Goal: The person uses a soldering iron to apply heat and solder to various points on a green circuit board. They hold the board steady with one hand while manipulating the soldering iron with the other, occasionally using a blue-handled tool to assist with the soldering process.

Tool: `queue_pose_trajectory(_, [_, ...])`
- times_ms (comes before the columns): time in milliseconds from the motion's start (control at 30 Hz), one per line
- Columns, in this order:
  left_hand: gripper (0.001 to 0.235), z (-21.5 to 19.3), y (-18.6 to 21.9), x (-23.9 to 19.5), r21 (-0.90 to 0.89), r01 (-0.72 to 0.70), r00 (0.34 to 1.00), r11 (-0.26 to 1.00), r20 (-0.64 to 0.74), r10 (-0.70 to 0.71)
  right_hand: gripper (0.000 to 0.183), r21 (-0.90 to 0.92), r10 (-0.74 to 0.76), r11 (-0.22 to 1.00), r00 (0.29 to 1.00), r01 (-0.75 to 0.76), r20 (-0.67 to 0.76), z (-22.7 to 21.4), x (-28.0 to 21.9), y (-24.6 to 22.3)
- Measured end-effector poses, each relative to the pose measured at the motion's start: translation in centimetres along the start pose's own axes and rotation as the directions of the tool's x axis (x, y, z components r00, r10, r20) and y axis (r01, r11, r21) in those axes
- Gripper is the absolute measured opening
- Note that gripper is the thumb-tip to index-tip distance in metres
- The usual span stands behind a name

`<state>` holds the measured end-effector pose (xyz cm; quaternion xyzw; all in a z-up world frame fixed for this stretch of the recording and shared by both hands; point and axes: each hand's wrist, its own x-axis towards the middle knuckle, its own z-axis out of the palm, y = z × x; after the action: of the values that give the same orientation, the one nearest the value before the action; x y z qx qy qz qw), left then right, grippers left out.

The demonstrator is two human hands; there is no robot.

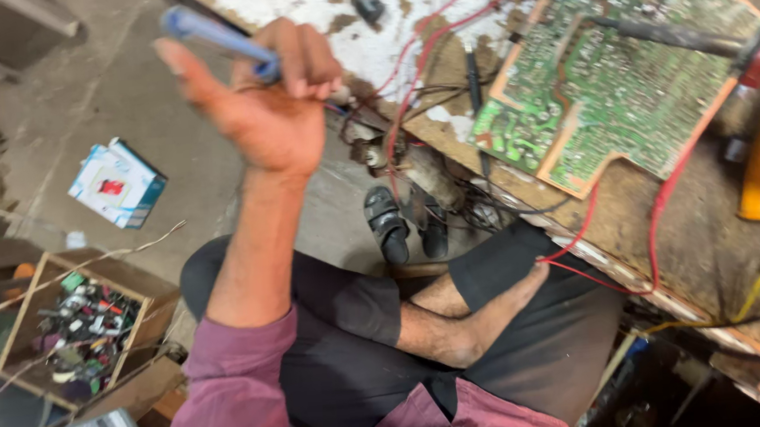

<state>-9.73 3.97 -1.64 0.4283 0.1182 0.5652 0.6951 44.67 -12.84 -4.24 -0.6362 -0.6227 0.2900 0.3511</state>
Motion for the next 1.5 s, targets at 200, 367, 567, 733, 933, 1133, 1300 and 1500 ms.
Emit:
queue_pose_trajectory(200, [0.077,-1.8,0.2,-0.3,-0.109,-0.012,0.997,0.994,-0.071,0.004,0.04,-0.276,-0.15,0.95,0.989,0.145,0.003,-0.9,-1.9,-8.0])
queue_pose_trajectory(367, [0.049,-2.2,0.0,0.3,-0.084,-0.069,0.986,0.994,-0.159,0.055,0.045,-0.332,-0.266,0.903,0.962,0.273,0.067,-0.9,-1.2,-10.7])
queue_pose_trajectory(567, [0.037,-2.3,-0.1,0.7,-0.118,-0.097,0.978,0.988,-0.196,0.072,0.038,-0.349,-0.25,0.903,0.967,0.25,0.044,-1.0,-1.5,-10.5])
queue_pose_trajectory(733, [0.046,-2.5,-0.1,0.6,-0.134,-0.077,0.983,0.988,-0.173,0.053,0.035,-0.4,-0.244,0.886,0.969,0.236,0.031,-1.0,-1.9,-10.4])
queue_pose_trajectory(933, [0.051,-3.0,-0.7,0.4,-0.08,-0.104,0.973,0.991,-0.216,0.085,0.036,-0.407,-0.267,0.876,0.963,0.259,0.038,-0.8,-1.7,-10.6])
queue_pose_trajectory(1133, [0.046,-2.3,-0.7,0.8,-0.03,-0.157,0.932,0.987,-0.336,0.138,0.034,-0.387,-0.242,0.892,0.97,0.232,0.023,-0.4,-1.8,-12.4])
queue_pose_trajectory(1300, [0.022,0.7,1.3,0.0,0.229,-0.067,0.956,0.971,-0.264,0.128,0.039,-0.311,-0.191,0.933,0.982,0.184,0.006,0.5,-1.5,-14.4])
queue_pose_trajectory(1500, [0.017,5.6,0.4,-1.1,0.78,0.177,0.972,0.601,-0.044,-0.229,0.043,-0.215,-0.125,0.97,0.991,0.113,-0.042,1.2,-1.7,-15.0])
